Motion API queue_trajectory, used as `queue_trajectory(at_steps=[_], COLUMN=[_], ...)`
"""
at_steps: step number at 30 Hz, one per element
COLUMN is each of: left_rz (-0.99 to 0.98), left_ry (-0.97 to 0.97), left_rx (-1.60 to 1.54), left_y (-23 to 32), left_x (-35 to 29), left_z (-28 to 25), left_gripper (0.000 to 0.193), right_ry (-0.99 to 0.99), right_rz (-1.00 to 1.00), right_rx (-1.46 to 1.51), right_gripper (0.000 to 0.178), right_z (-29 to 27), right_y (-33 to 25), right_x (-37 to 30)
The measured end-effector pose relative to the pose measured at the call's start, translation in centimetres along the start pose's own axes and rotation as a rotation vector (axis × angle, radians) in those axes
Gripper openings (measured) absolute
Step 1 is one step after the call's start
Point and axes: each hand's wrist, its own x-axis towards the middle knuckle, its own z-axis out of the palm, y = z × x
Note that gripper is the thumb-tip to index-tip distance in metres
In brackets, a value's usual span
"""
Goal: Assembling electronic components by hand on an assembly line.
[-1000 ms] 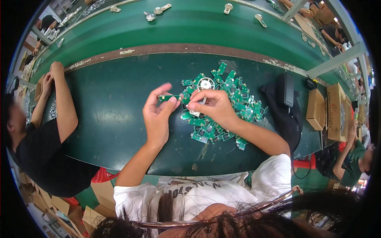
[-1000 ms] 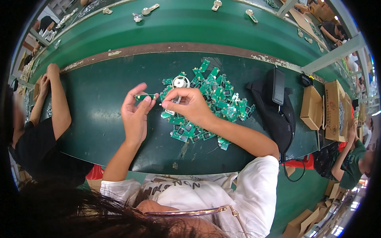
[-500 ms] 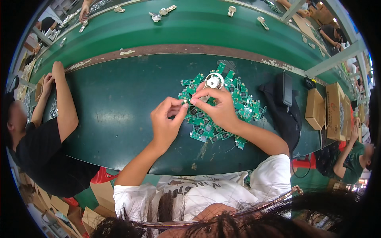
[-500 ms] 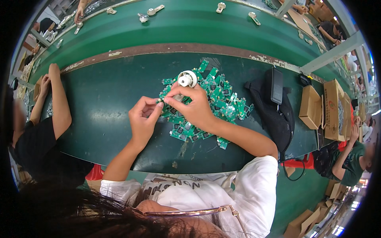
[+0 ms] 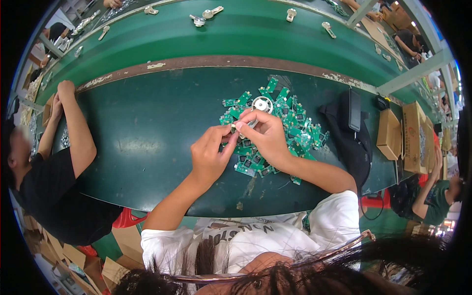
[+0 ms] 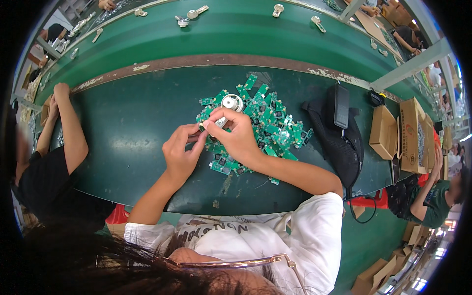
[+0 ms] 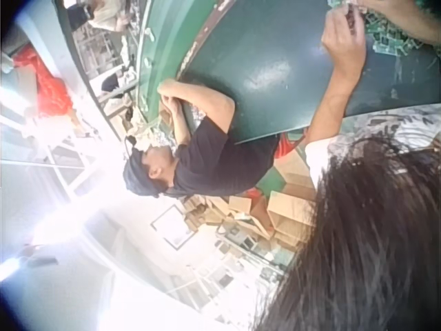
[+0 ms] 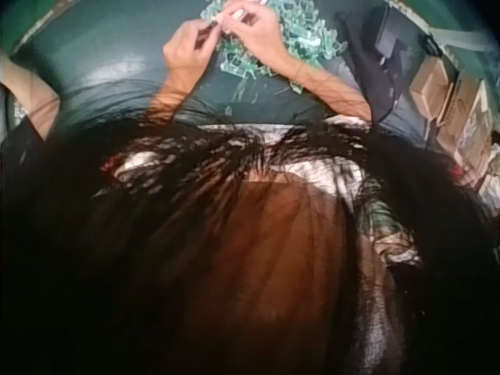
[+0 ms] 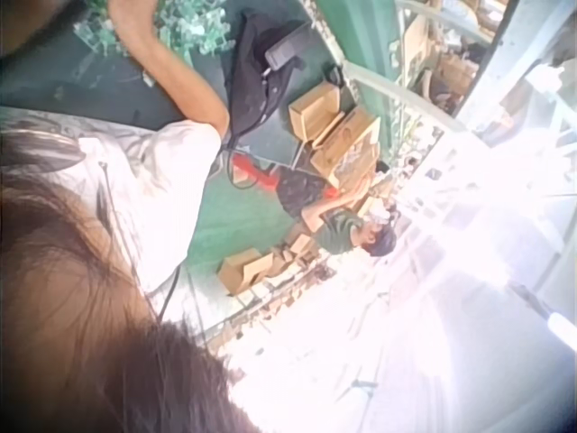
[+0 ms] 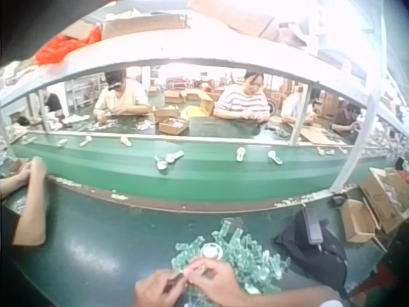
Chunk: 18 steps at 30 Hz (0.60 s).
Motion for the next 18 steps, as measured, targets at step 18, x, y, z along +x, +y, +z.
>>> queue_trajectory(at_steps=[18], left_rz=[0.001], left_ry=[0.043], left_rx=[0.06], left_y=[0.1], left_x=[0.27], left_z=[-0.46], left_gripper=[0.017], right_ry=[0.0], right_rz=[-0.038], right_rx=[0.083], right_gripper=[0.006], right_z=[0.59], right_y=[-0.04], right_x=[-0.16])
